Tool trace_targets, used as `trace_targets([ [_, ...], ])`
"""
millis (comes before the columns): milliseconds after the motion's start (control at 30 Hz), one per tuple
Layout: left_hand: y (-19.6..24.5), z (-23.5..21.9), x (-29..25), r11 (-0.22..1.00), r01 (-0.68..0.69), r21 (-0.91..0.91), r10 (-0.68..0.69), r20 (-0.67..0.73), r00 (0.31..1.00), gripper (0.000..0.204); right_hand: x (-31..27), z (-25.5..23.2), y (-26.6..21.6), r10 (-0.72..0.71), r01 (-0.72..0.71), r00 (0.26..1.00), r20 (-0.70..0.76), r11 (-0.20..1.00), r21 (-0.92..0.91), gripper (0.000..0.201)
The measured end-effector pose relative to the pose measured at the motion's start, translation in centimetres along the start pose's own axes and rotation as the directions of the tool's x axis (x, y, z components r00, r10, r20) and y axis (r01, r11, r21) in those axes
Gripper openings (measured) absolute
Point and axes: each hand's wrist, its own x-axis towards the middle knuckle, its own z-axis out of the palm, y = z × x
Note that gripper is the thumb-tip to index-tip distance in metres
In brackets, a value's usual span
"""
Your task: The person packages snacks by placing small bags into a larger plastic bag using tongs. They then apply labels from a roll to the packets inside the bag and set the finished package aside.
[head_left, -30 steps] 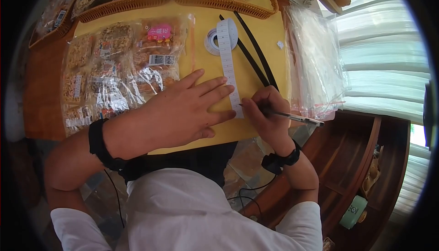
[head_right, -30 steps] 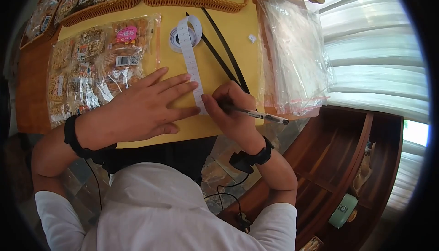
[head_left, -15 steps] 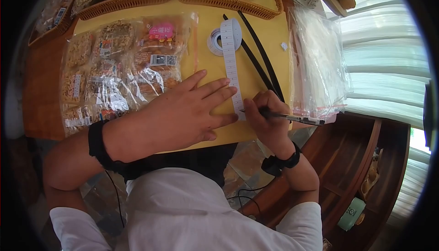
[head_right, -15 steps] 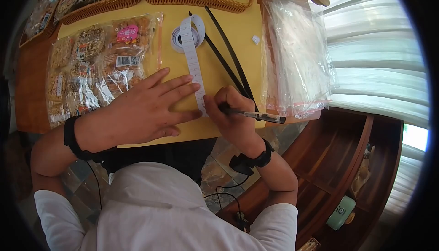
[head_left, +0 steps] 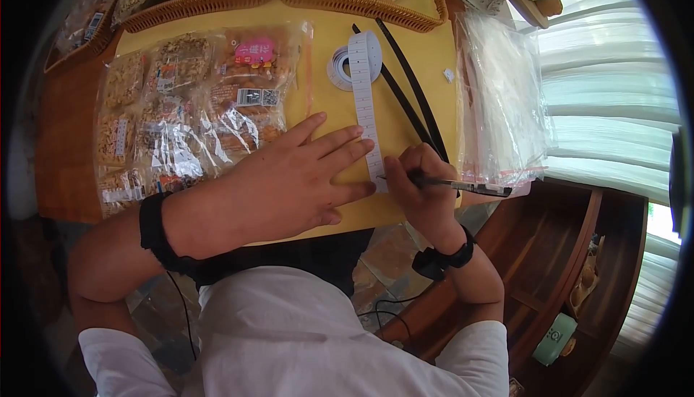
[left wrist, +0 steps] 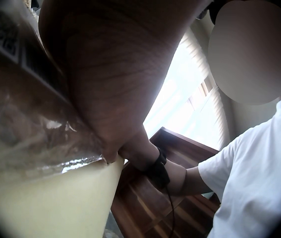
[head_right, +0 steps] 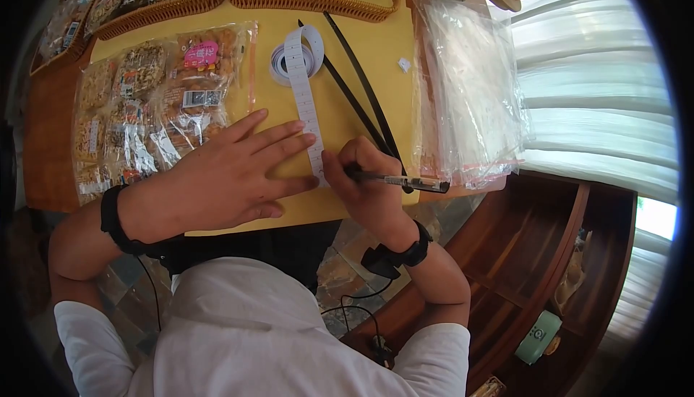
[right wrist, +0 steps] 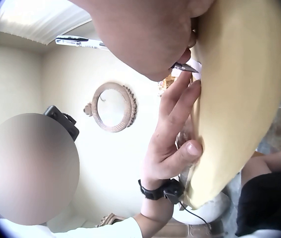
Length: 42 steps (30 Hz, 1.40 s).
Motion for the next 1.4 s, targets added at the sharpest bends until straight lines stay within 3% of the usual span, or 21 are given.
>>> trace_targets([
  [200, 0.0, -0.3, 0.0, 1.000, -0.005, 0.008, 0.005, 0.013, 1.000, 0.054, 0.6, 0.0, 0.1, 0.104, -0.101, 0.993, -0.059, 0.993, 0.053, 0.030],
  [400, 0.0, -0.1, -0.1, 1.000, -0.008, 0.014, 0.008, 0.009, 1.000, 0.053, 1.3, 0.8, 0.5, -0.023, 0.021, 0.998, -0.053, 0.999, -0.033, 0.031],
  [1400, -0.2, -0.1, -0.1, 1.000, -0.006, 0.001, 0.006, -0.012, 1.000, 0.053, 2.4, 1.2, 0.0, 0.007, -0.007, 0.998, -0.062, 1.000, -0.009, 0.032],
])
